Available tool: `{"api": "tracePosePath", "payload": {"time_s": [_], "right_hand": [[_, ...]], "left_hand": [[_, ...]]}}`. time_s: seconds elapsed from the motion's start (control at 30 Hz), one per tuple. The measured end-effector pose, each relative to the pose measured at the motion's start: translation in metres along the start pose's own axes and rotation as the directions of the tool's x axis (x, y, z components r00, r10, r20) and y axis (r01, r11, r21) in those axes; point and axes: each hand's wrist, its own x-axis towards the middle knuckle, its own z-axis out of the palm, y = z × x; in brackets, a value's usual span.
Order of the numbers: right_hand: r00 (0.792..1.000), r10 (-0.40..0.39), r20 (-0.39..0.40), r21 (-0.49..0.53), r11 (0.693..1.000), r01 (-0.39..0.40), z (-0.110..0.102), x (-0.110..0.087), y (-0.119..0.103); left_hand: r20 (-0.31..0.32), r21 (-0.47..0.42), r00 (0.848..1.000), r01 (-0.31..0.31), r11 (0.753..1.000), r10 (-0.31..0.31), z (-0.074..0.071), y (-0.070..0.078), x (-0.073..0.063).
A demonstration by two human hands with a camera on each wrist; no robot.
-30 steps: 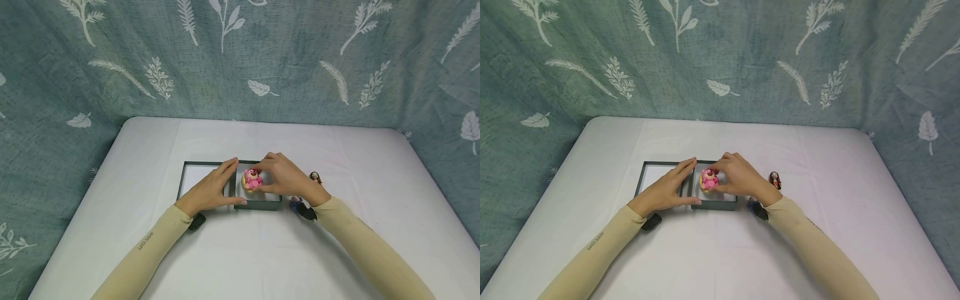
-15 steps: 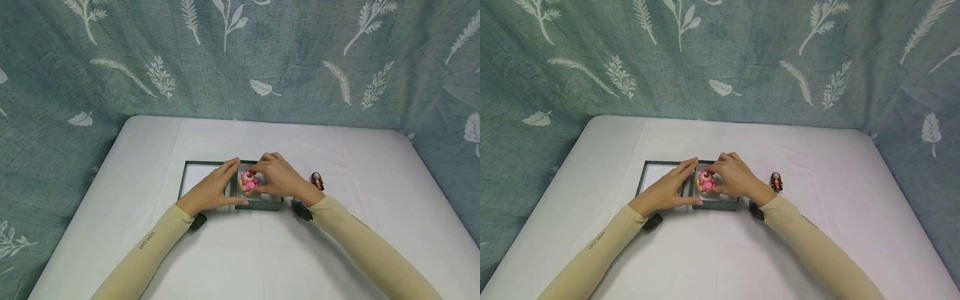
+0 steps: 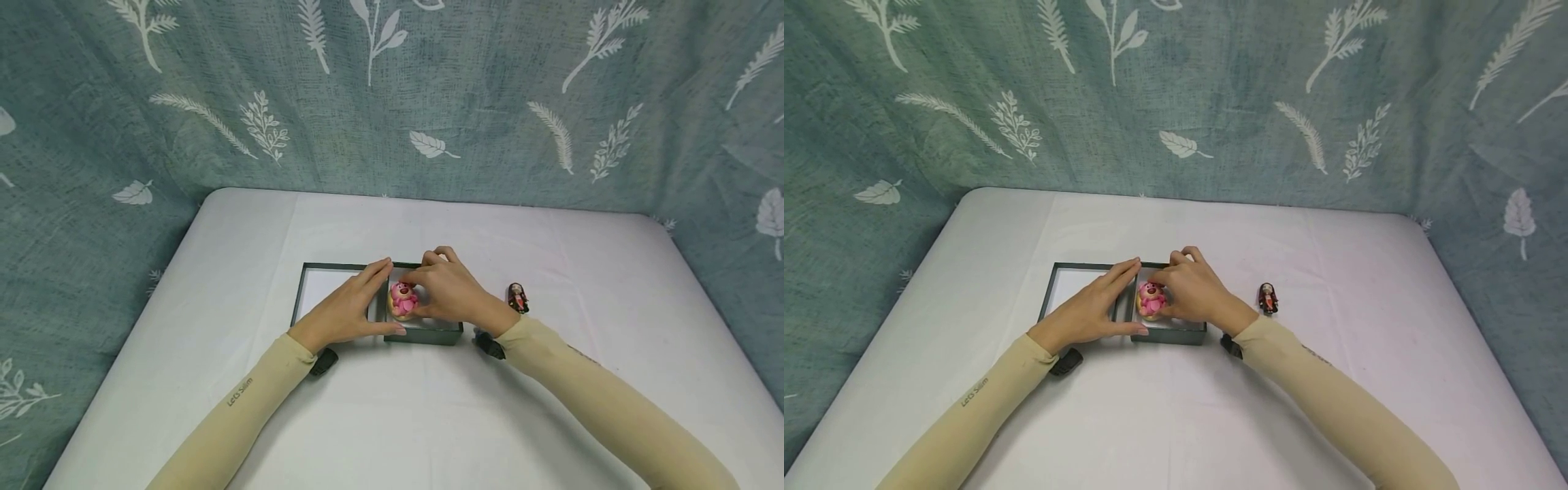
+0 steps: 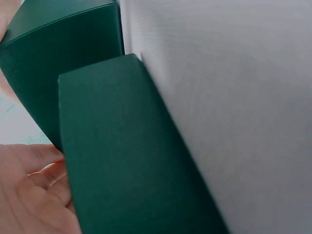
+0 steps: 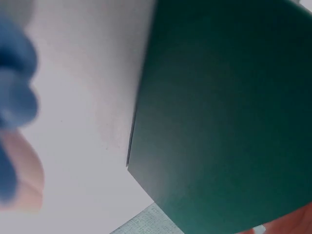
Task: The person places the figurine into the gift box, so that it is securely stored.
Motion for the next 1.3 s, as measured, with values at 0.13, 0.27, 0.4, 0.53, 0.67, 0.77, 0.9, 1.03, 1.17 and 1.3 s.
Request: {"api": "tracePosePath", "payload": {"time_s": [0.13, 0.27, 0.4, 0.53, 0.67, 0.77, 0.9, 1.03, 1.17, 1.3], "right_hand": [[1.000, 0.003, 0.004, -0.042, 0.999, -0.002, 0.002, 0.001, -0.002], [1.000, 0.000, -0.001, -0.072, 0.997, 0.000, 0.003, 0.002, -0.002], [1.000, -0.001, -0.002, -0.094, 0.996, 0.000, 0.003, 0.002, -0.003], [1.000, 0.001, 0.008, -0.103, 0.995, 0.000, 0.002, 0.002, -0.004], [1.000, 0.011, 0.024, -0.090, 0.996, -0.009, 0.000, 0.002, -0.006], [0.999, 0.020, 0.033, -0.092, 0.996, -0.017, 0.000, 0.003, -0.007], [0.999, 0.027, 0.048, -0.128, 0.992, -0.020, 0.001, 0.003, -0.009], [0.998, 0.024, 0.054, -0.175, 0.984, -0.014, 0.002, 0.003, -0.010], [0.998, 0.023, 0.054, -0.198, 0.980, -0.012, 0.001, 0.002, -0.011], [0.998, 0.027, 0.054, -0.194, 0.981, -0.016, 0.001, 0.002, -0.011]], "left_hand": [[-0.002, 0.000, 1.000, -0.002, 1.000, 0.002, 0.001, 0.000, 0.000], [-0.002, 0.003, 1.000, 0.000, 1.000, 0.000, 0.001, 0.000, 0.000], [-0.001, 0.003, 1.000, 0.002, 1.000, -0.002, 0.000, 0.001, 0.000], [-0.002, 0.002, 1.000, 0.000, 1.000, 0.000, -0.001, 0.001, 0.000], [0.002, 0.009, 1.000, 0.008, 1.000, -0.008, -0.001, 0.002, 0.000], [0.005, 0.010, 1.000, 0.010, 1.000, -0.010, 0.000, 0.002, 0.000], [0.003, 0.016, 1.000, 0.010, 1.000, -0.010, 0.000, 0.002, 0.001], [0.000, 0.021, 1.000, 0.009, 1.000, -0.009, 0.000, 0.002, 0.001], [0.001, 0.018, 1.000, 0.012, 1.000, -0.012, 0.000, 0.003, 0.001], [0.001, 0.014, 1.000, 0.013, 1.000, -0.013, 0.001, 0.003, 0.001]]}}
